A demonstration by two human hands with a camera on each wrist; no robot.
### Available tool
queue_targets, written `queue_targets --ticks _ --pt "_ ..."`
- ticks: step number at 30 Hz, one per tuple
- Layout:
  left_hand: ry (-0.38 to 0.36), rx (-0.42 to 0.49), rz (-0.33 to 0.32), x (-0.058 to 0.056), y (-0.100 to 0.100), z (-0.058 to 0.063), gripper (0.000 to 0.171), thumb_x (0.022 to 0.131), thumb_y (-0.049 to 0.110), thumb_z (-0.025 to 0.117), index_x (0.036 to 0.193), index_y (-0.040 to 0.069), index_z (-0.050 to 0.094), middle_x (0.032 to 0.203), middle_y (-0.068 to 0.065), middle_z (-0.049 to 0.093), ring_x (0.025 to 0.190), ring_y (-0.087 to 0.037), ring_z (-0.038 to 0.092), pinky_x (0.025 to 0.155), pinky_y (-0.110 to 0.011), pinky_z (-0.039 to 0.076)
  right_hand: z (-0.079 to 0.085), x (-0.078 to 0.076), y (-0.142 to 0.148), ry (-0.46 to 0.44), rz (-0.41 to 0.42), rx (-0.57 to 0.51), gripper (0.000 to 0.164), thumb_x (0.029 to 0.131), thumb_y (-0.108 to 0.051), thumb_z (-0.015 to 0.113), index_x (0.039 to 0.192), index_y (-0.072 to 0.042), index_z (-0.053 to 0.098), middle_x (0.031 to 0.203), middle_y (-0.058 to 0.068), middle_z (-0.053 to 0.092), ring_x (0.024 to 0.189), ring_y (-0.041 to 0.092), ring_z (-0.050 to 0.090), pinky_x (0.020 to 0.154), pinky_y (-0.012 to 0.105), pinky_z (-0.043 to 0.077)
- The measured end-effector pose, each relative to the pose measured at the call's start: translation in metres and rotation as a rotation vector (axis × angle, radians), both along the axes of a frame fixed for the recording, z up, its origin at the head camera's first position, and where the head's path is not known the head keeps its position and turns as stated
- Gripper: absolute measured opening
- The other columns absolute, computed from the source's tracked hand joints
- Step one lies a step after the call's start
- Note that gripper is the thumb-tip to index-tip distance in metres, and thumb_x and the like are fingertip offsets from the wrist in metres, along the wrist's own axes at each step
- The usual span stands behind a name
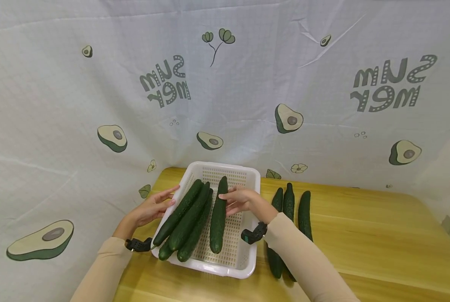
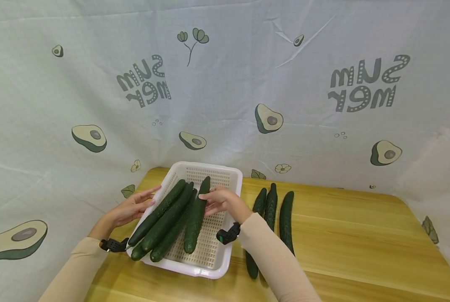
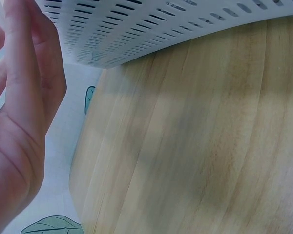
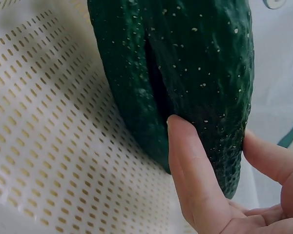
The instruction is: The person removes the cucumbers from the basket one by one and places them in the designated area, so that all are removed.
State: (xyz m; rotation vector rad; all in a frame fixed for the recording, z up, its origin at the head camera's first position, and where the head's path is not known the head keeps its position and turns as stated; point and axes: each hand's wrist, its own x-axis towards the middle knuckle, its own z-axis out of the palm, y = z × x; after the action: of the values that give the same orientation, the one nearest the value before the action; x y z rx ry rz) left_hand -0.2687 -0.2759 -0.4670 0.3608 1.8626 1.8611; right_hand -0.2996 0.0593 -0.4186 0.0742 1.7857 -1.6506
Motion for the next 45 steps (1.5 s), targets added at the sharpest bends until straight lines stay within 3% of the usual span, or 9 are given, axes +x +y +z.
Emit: queue_targets --ticks 7,19,33,40,45 --pt "0.01 -0.001 -0.001 -0.001 -0.001 0.0 0.062 0.106 0.01 0.049 0.161 0.017 0.019 0.139 -0.012 0.044 0.093 -0.013 0.063 0.074 -0.028 0.058 0.012 0.003 0.018 0.038 0.011 0.004 0.07 0.101 -0.011 0.061 0.152 0.01 0.018 0.128 0.038 0.052 0.083 0.033 0.07 0.067 0.036 0.06" --pt "0.003 -0.002 -0.002 0.001 -0.001 0.002 0.064 0.106 0.011 0.051 0.161 0.016 0.019 0.136 -0.013 0.046 0.093 -0.014 0.063 0.074 -0.028 0.058 0.026 0.006 0.047 0.106 0.042 -0.02 0.071 0.103 -0.012 0.057 0.153 0.01 0.012 0.137 0.04 0.038 0.084 0.029 0.067 0.07 0.036 0.06" --pt "0.001 -0.014 0.009 0.001 0.0 0.001 0.064 0.105 0.013 0.052 0.161 0.018 0.02 0.141 -0.016 0.042 0.087 -0.011 0.063 0.07 -0.024 0.057 0.029 0.01 0.107 0.2 0.028 -0.041 0.074 0.104 -0.015 0.055 0.155 0.008 0.007 0.141 0.039 0.026 0.087 0.026 0.065 0.07 0.034 0.06" --pt "0.007 -0.014 0.013 0.0 0.0 0.0 0.064 0.106 0.013 0.052 0.161 0.018 0.021 0.141 -0.015 0.042 0.089 -0.011 0.062 0.071 -0.025 0.057 0.028 0.011 0.136 0.23 0.029 -0.06 0.075 0.104 -0.017 0.055 0.155 0.007 0.006 0.134 0.03 0.034 0.08 0.019 0.061 0.068 0.032 0.059" --pt "0.004 -0.006 0.01 0.0 0.001 0.0 0.063 0.106 0.012 0.051 0.161 0.018 0.02 0.145 -0.016 0.037 0.09 -0.012 0.063 0.071 -0.025 0.057 0.024 0.014 0.158 0.293 0.046 -0.038 0.076 0.104 -0.018 0.056 0.156 0.008 0.007 0.148 0.038 0.024 0.097 0.022 0.065 0.07 0.032 0.059"
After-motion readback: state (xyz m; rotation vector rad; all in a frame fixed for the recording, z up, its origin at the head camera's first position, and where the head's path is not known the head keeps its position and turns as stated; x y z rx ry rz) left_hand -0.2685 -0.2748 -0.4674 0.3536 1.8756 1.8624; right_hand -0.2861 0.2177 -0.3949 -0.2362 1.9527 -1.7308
